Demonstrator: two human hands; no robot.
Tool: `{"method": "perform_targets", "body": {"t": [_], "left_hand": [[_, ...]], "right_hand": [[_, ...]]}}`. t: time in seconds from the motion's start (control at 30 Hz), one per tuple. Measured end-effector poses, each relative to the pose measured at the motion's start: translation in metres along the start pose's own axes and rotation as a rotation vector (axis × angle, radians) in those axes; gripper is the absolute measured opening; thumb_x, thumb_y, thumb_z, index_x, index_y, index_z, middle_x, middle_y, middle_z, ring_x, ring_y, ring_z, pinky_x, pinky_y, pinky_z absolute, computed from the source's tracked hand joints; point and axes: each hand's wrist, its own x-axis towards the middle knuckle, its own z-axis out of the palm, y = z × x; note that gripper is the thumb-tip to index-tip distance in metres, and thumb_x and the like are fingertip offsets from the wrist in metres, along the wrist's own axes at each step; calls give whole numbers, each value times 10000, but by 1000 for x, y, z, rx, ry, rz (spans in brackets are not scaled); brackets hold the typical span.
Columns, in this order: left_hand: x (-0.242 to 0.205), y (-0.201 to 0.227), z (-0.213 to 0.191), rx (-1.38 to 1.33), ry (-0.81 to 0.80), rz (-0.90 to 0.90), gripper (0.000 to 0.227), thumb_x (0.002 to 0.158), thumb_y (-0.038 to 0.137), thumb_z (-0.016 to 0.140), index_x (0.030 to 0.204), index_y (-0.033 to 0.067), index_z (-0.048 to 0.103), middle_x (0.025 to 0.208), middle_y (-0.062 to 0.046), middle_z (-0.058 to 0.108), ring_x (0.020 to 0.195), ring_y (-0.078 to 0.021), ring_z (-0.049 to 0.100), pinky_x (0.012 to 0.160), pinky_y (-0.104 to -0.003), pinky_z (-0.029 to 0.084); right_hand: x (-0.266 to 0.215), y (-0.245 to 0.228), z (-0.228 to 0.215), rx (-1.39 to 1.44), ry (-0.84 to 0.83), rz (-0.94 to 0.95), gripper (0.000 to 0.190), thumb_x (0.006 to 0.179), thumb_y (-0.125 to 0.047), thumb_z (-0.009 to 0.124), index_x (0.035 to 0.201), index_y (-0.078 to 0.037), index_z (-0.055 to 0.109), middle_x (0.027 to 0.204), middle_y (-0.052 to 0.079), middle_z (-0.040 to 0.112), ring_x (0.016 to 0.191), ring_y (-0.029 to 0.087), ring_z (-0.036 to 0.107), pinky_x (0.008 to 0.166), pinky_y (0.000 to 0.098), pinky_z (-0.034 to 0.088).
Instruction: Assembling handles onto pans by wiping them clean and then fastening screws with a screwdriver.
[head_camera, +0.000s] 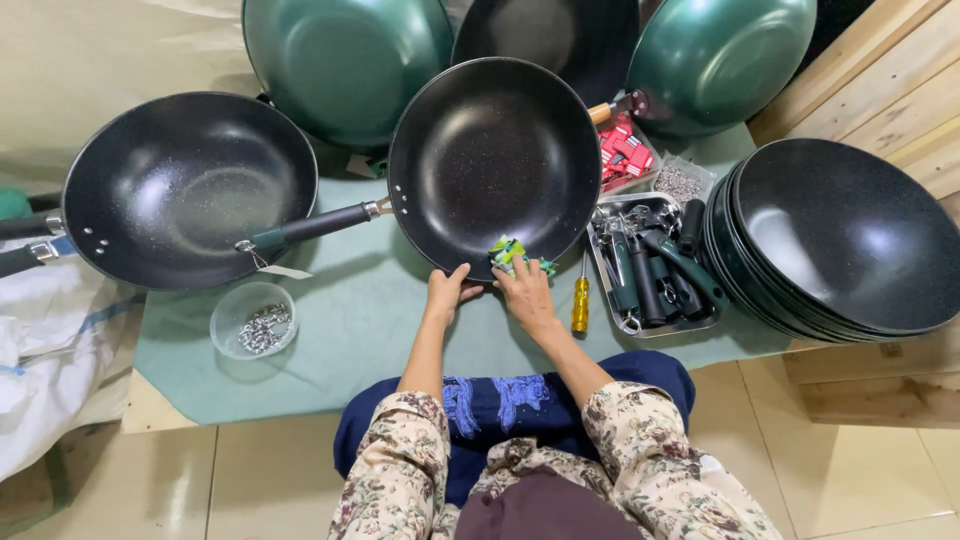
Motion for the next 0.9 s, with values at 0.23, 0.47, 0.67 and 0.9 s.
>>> {"method": "perform_targets", "body": {"t": [0.23,0.47,0.67,0.9], "left_hand": [[2,-1,5,-59,-12,-42,618,896,-12,726,1361,-231,383,1328,-437,502,1022,-555,651,780,-545,667],[22,-25,-3,-97,27,-21,579,903,-12,723,1370,-212,446,1346,-397,534,1044,-547,648,788,-527,655],[33,-38,-7,-86,27,33,542,900,-3,735,1353,-187,501,1336,-383,556,1046,-531,655,776,-540,650],[10,-18,5,-81,78,131,339,899,18,702,1047,-277,626,990,-406,654,802,-453,727,634,-537,651]], "right_hand": [[0,-6,-7,5,0,16,227,967,-435,622,1087,-280,737,1171,120,567,876,356,546,608,402,463],[-2,-5,-9,99,-38,60,247,923,-304,578,1102,-318,747,1196,73,577,950,301,562,668,361,502],[6,3,3,409,-112,244,417,904,-172,520,1245,-313,716,1140,131,648,952,363,646,813,417,535],[88,-43,9,802,-55,436,508,971,-208,644,1470,-200,545,1411,211,486,1319,442,522,1125,512,425]]}}
